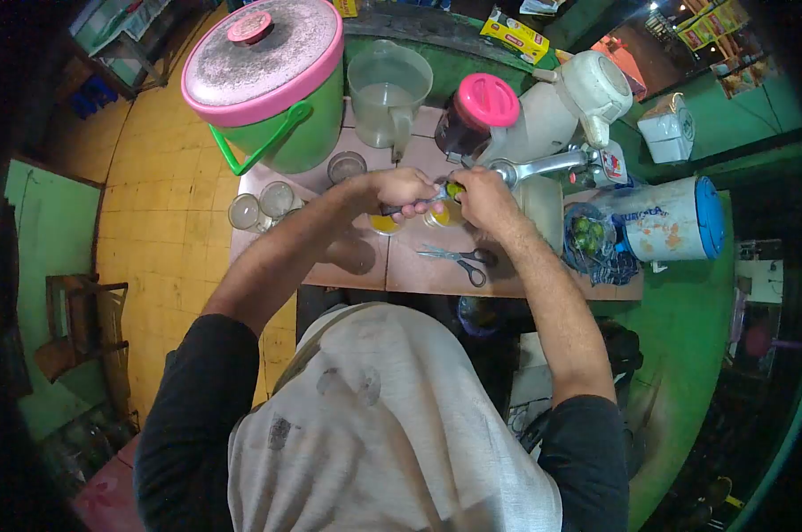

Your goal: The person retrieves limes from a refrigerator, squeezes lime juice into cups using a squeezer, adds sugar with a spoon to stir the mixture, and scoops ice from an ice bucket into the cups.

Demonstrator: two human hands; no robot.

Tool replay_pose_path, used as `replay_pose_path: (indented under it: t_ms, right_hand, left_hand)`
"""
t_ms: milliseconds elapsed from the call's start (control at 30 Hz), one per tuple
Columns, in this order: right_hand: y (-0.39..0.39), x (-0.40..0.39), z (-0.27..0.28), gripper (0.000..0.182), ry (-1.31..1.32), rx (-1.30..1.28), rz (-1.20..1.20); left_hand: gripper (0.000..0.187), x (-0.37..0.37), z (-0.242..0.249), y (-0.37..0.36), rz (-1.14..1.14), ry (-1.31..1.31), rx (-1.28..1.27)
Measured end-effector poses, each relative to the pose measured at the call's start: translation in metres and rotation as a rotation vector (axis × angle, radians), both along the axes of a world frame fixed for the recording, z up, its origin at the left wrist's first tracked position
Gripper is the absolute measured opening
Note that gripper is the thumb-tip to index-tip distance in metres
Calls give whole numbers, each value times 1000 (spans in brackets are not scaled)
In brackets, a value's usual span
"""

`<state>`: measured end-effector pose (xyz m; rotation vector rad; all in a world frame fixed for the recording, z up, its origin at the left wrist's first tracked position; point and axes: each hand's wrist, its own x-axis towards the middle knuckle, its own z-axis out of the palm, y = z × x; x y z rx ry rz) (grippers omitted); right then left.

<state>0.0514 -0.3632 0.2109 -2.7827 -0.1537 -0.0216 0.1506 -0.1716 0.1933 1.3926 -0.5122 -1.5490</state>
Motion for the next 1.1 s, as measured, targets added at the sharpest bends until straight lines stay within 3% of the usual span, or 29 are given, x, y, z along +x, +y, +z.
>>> replay_pose_path:
  t_ms: [100, 367, 833, 1033, 1100]
  right_hand:
    - [-2, 2, -4, 21, -30, 39, 86]
    - [10, 0, -6, 12, -50, 9, -25]
    - [9, -3, -18, 11, -69, 70, -71]
    - [10, -7, -15, 12, -55, 61, -67]
    - [9, -11, -18, 12, -51, 67, -80]
  left_hand:
    - [37, 6, -6, 1, -67, -12, -58]
    - [39, 0, -15, 0, -14, 45, -47]
    - [38, 3, -22, 1, -67, 4, -82]
    - [39, 3, -21, -1, -81, 11, -45]
    - [40, 8, -27, -5, -116, -8, 69]
